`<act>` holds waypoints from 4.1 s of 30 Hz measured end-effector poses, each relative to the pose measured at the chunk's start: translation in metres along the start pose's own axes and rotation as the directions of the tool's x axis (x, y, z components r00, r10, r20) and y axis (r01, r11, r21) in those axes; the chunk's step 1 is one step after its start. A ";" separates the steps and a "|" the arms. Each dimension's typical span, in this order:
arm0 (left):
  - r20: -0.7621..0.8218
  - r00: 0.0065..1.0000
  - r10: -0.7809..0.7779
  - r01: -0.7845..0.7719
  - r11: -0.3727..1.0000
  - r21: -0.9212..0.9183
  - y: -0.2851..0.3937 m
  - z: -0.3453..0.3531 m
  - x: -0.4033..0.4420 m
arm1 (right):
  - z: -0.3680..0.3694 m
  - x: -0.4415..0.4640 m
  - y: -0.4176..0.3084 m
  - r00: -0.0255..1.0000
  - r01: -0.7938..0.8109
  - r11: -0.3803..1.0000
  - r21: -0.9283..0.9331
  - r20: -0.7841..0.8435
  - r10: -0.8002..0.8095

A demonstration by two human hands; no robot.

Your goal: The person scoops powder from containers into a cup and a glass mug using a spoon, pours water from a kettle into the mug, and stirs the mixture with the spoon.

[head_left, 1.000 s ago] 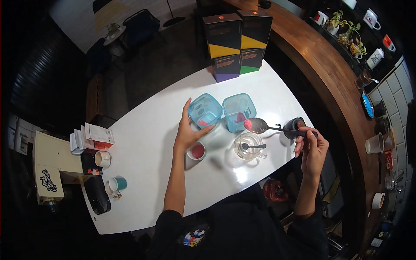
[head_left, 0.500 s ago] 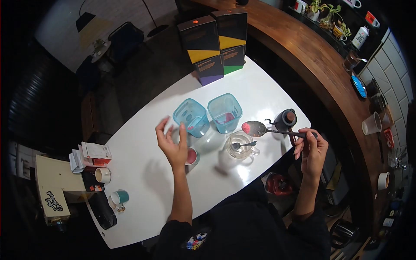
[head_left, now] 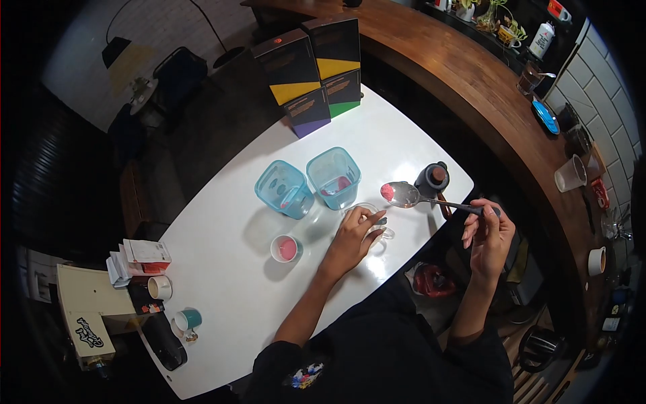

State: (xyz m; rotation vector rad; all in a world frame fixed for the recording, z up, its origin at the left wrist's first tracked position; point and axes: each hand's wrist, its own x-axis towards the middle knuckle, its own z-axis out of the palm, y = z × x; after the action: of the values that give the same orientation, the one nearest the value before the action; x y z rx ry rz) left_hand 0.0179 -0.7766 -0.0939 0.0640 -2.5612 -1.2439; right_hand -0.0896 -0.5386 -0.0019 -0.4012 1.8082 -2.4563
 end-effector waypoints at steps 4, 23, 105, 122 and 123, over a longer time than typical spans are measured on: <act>-0.012 0.999 0.034 -0.033 0.997 0.067 -0.007 0.004 0.006 | -0.002 -0.001 0.002 1.000 -0.006 1.000 0.006 -0.005 0.006; -0.437 0.897 0.060 -0.055 0.998 0.023 -0.011 -0.023 0.005 | -0.005 0.006 0.011 0.999 0.002 0.999 0.036 0.038 -0.004; -0.292 0.912 -0.289 0.272 0.957 -0.097 -0.036 0.038 -0.029 | 0.019 -0.009 0.028 0.914 0.120 0.951 -0.284 0.405 0.005; -0.422 0.892 -0.160 0.115 0.985 -0.130 -0.057 0.019 -0.058 | 0.062 0.009 0.029 0.959 0.116 0.993 0.019 0.260 -0.117; -0.427 0.892 -0.150 0.101 0.985 -0.137 -0.058 0.017 -0.058 | 0.070 0.013 0.031 0.948 0.155 0.988 -0.023 0.285 -0.142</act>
State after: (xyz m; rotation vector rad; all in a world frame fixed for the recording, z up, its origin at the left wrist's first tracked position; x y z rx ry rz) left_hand 0.0633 -0.7902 -0.1630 0.4418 -2.1238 -1.2477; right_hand -0.0879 -0.6153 -0.0098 -0.8730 1.7722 -2.3045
